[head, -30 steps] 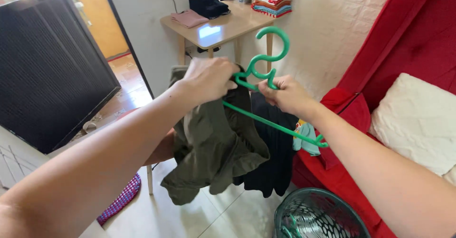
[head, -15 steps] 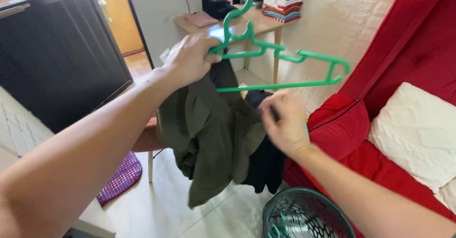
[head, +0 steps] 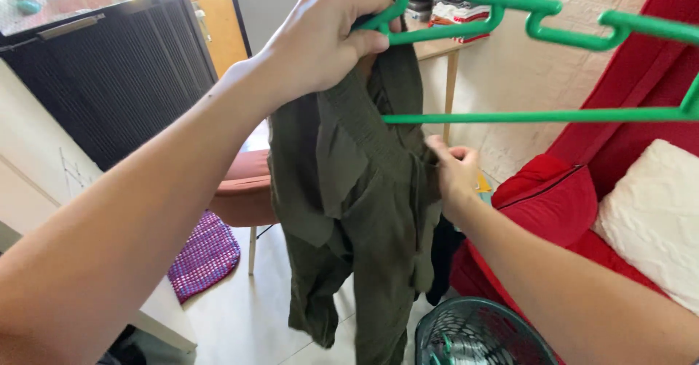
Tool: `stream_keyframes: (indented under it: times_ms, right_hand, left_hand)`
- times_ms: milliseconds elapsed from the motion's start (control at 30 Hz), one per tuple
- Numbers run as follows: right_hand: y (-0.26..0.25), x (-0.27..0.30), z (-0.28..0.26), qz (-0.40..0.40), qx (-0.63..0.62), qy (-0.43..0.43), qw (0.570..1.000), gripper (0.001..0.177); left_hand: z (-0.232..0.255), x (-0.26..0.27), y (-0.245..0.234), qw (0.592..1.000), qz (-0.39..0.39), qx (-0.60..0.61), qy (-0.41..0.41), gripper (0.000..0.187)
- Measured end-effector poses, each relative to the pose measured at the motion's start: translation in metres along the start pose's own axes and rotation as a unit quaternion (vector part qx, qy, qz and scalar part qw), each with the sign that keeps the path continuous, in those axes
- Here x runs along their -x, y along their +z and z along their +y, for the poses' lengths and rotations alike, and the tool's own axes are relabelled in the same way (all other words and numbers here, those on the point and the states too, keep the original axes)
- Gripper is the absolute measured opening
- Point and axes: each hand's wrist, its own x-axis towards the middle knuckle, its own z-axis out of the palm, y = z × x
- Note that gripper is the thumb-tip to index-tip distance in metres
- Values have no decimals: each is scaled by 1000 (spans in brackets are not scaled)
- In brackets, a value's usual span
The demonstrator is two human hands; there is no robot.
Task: The person hangs several clothing items on hangers. They place olive shorts, black shorts, beige shorts, a black jacket, and black pants onto green and white hangers, then set each hanger on a chair. The person uses both hands to position the garments and adjust the hangers.
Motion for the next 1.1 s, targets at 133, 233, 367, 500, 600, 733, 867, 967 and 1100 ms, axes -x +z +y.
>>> stream_keyframes:
  times_ms: [133,233,367,500,600,733,867,967,1100]
  right_hand:
    - [-9,-18,1,-104,78,100,986,28]
    - [-18,-8,-5,-275,184,143,933,36]
    - [-37,4,-2,-350,441,168,809,60]
    - [-74,-38,48,-199,285,172,922,66]
    - [-99,-63,5,-181,327,131,918,55]
    - [-70,-8,-121,-255,532,-47,806,55]
    - [-37,-24,-158,-285,619,-67,729,58]
    - [-2,-18,-174,-307,691,-143,639,45]
    - [21,7,-191,-338,615,-77,708,50]
  left_hand:
    - [7,4,0,999,-16,41,-25,18]
    - [9,10,2,996,-36,65,-48,17]
    - [-11,29,4,998,-45,29,-22,24]
    - [-48,66,-11,987,-138,-24,-73,21]
    - [-47,100,-21,936,-236,-153,-213,13]
    - [-74,125,4,935,-258,-120,-211,6]
    - [-67,119,15,934,-259,-158,-188,7]
    - [-68,105,28,939,-232,-167,-189,9]
    - [-77,92,28,952,-155,-136,-225,15]
